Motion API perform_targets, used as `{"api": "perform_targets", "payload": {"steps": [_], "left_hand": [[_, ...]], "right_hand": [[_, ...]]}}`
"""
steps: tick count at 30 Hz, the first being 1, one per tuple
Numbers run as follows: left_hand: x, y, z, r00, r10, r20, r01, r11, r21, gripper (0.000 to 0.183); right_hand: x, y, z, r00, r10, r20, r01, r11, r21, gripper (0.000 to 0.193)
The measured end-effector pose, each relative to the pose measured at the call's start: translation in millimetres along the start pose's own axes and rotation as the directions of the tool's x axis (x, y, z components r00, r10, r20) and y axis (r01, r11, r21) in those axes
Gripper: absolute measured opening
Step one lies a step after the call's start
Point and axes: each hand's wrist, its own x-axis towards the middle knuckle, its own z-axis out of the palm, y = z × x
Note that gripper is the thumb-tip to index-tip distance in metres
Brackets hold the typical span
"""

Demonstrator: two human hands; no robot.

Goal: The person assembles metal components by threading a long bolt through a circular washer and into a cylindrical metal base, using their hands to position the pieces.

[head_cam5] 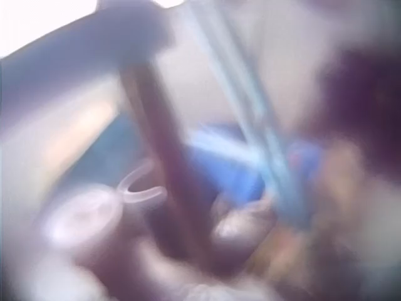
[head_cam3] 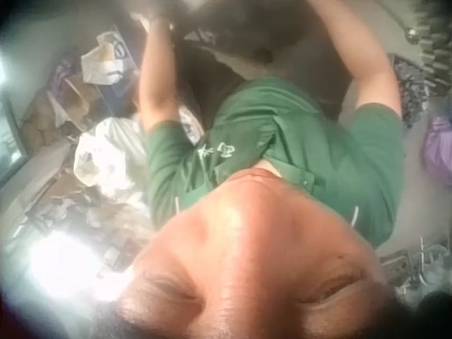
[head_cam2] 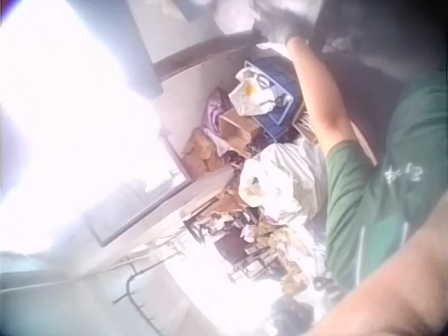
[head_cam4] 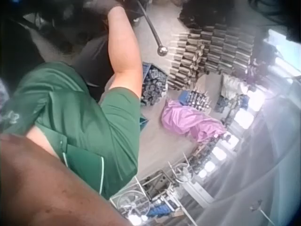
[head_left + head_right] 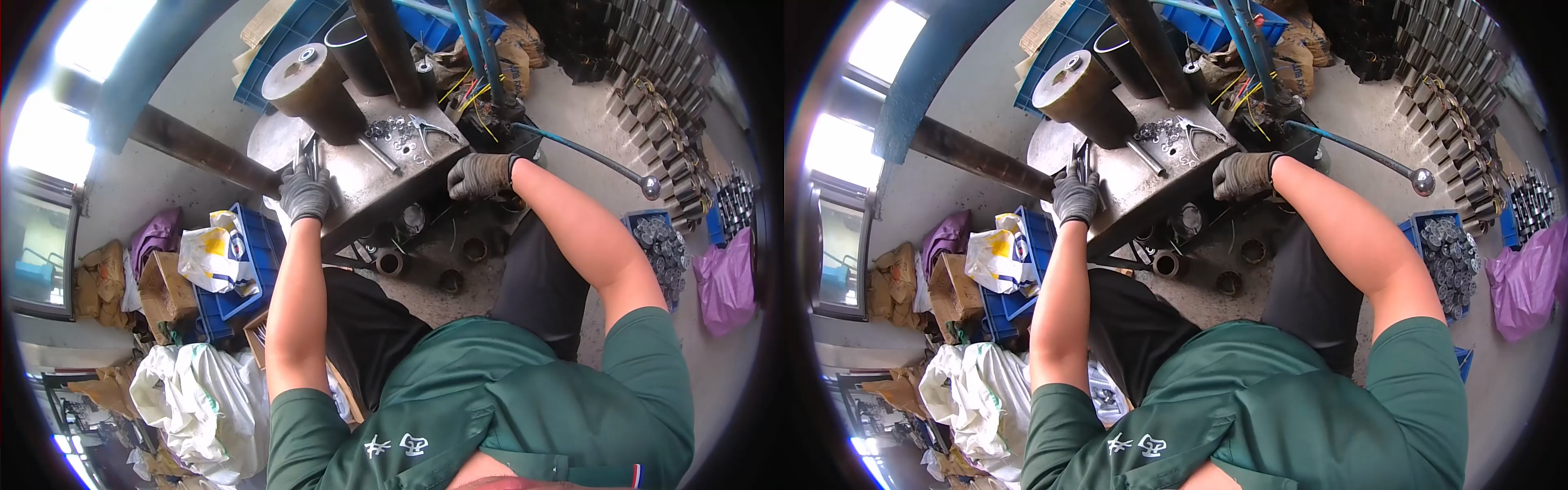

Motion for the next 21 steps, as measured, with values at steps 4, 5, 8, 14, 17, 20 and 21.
{"api": "perform_targets", "payload": {"steps": [4, 5, 8, 14, 17, 20, 21], "left_hand": [[-2, -5, 0, 0.997, 0.054, -0.051, -0.055, 0.998, -0.019, 0.068], [-7, -7, 10, 0.990, 0.090, -0.111, -0.095, 0.995, -0.038, 0.064], [-9, 0, 17, 0.877, 0.302, -0.374, -0.300, 0.952, 0.066, 0.058], [-66, 69, 5, 0.425, 0.796, -0.432, -0.875, 0.484, 0.030, 0.048], [-91, 107, 18, 0.376, 0.910, -0.175, -0.911, 0.398, 0.110, 0.061], [-96, 114, 33, 0.404, 0.914, -0.047, -0.909, 0.406, 0.094, 0.066], [-95, 115, 34, 0.401, 0.915, -0.048, -0.910, 0.404, 0.089, 0.066]], "right_hand": [[-7, -11, -4, 0.920, 0.029, -0.391, 0.129, 0.920, 0.371, 0.022], [-8, -10, -4, 0.851, 0.020, -0.525, 0.212, 0.901, 0.378, 0.024], [6, 6, -19, 0.578, -0.052, -0.814, 0.046, 0.998, -0.031, 0.038], [26, -14, -29, 0.685, 0.016, -0.728, -0.280, 0.929, -0.243, 0.048], [37, -4, -33, 0.677, 0.066, -0.733, -0.320, 0.923, -0.212, 0.041], [42, -5, -34, 0.619, 0.136, -0.774, -0.236, 0.972, -0.019, 0.041], [43, 0, -37, 0.619, 0.139, -0.773, -0.241, 0.970, -0.018, 0.041]]}}
